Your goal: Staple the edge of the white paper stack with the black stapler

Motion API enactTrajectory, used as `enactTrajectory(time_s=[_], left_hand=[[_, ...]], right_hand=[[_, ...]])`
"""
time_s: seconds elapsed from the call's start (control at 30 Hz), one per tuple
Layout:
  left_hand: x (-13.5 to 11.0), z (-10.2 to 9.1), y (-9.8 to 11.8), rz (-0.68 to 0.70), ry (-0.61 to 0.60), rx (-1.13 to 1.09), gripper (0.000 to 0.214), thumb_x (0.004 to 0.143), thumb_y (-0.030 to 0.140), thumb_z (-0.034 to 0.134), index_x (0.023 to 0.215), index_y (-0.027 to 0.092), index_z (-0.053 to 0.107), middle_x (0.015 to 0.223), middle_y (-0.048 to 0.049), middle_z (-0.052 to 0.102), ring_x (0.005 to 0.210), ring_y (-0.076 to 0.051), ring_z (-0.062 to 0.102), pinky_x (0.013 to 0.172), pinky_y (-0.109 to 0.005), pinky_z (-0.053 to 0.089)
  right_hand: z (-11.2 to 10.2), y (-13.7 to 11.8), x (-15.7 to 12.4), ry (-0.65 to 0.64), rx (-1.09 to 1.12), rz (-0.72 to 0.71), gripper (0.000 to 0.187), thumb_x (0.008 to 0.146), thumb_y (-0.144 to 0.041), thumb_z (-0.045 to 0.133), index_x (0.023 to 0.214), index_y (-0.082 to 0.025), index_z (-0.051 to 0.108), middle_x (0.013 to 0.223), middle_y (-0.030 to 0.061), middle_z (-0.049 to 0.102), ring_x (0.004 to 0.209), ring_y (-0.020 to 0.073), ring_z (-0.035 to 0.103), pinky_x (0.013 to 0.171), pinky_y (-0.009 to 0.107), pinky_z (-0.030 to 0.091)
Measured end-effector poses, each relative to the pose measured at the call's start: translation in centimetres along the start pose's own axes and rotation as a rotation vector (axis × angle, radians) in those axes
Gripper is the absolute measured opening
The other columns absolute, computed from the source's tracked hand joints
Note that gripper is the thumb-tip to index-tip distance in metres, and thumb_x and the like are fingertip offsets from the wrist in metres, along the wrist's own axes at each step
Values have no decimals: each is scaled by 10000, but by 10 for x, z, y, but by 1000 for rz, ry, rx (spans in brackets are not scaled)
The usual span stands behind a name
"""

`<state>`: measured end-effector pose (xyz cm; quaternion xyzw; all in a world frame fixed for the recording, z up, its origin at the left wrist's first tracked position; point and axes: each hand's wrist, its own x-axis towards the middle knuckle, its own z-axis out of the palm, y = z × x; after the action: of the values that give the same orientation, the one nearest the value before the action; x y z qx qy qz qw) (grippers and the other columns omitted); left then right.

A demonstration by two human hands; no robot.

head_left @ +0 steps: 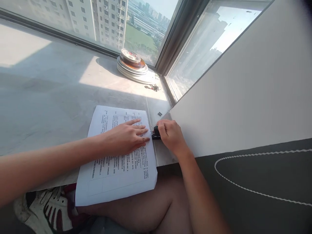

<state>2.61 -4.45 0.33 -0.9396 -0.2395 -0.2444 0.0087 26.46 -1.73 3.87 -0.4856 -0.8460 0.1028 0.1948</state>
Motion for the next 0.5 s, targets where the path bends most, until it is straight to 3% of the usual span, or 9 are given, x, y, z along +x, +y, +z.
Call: enactTrajectory(time_s=[0.13, 0.5], left_hand=[[-1, 0, -1, -12, -11, -17, 254, 1109, 248, 562, 1141, 240, 813, 1199, -74, 830, 1156, -235, 783, 1280, -524, 423], [-2, 1, -1, -29, -12, -44, 224, 1072, 219, 605, 1125, 277, 815, 1170, -42, 829, 1153, -219, 771, 1292, -511, 368]], right_hand=[[3, 2, 4, 8, -104, -74, 425, 1092, -289, 293, 674, -217, 320, 652, -6, 498, 635, 159, 393, 738, 344, 311], [8, 6, 3, 43, -126, -84, 447, 1087, -297, 301, 665, -219, 430, 663, 4, 563, 655, 166, 479, 761, 357, 343]])
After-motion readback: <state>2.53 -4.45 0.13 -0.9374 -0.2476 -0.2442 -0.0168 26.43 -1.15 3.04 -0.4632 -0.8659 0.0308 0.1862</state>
